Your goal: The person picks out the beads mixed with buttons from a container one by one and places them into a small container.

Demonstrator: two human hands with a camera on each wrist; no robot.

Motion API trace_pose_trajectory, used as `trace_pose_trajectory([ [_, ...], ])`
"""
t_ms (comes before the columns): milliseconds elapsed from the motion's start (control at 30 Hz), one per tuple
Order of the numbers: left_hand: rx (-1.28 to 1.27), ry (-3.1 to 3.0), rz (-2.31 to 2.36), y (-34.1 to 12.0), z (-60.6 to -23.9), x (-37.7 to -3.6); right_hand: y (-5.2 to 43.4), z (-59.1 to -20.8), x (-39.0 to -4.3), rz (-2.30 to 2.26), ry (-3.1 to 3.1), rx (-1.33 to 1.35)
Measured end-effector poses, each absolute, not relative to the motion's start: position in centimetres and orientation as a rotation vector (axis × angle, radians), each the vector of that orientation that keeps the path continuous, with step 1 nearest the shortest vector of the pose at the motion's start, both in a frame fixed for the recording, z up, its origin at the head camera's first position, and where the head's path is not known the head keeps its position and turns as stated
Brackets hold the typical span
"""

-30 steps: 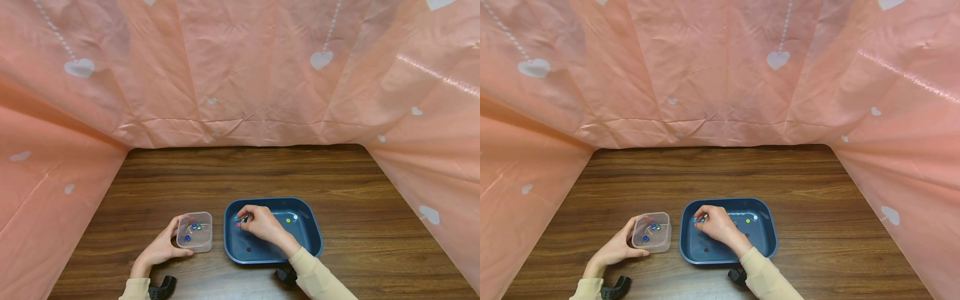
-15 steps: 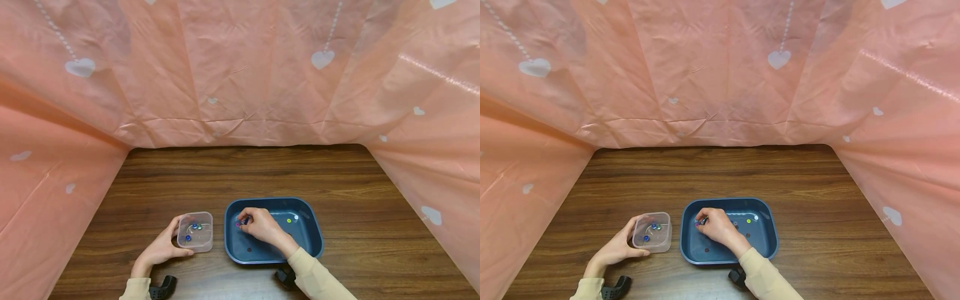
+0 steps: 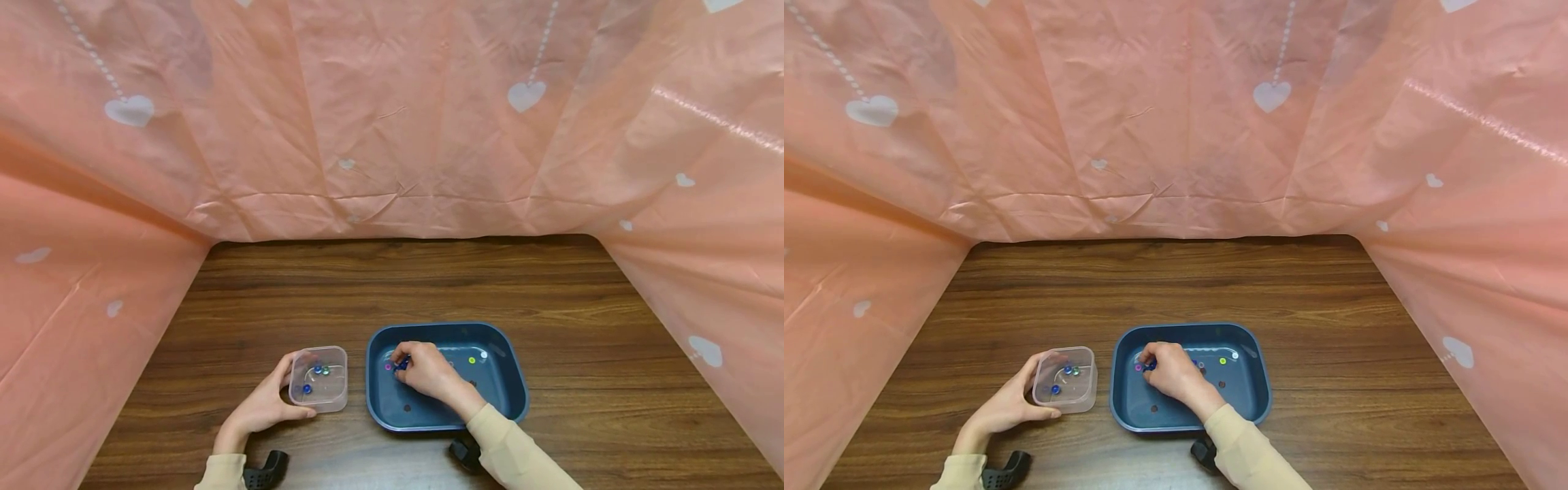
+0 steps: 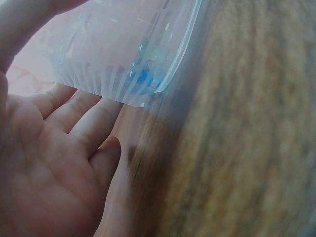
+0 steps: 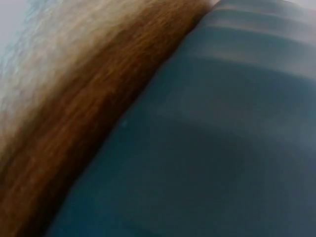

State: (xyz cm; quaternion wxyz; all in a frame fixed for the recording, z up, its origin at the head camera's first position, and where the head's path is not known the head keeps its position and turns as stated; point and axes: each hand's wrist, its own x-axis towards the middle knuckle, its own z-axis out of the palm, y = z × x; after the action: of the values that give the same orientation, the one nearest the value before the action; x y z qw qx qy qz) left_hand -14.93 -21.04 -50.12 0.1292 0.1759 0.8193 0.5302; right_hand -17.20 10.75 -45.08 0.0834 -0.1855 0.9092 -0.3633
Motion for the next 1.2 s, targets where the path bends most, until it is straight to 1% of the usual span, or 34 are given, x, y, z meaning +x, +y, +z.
trace_pose_trajectory([
  [133, 0.512, 2.394, 1.533, -21.0, -50.1, -14.9, 10.7, -45.3, -17.3, -1.077, 2.721, -0.590],
  [333, 0.501, 2.399, 1.522, -21.0, -50.0, -14.8, 10.7, -45.6, -17.3, -1.103, 2.660, -0.567],
  [833, 0.469, 2.411, 1.506, -20.9, -50.0, -14.9, 10.6, -46.1, -17.4, -1.039, 2.741, -0.644],
  [1200, 0.453, 2.409, 1.504, -20.8, -49.8, -14.8, 10.5, -46.3, -17.4, -1.027, 2.738, -0.629],
])
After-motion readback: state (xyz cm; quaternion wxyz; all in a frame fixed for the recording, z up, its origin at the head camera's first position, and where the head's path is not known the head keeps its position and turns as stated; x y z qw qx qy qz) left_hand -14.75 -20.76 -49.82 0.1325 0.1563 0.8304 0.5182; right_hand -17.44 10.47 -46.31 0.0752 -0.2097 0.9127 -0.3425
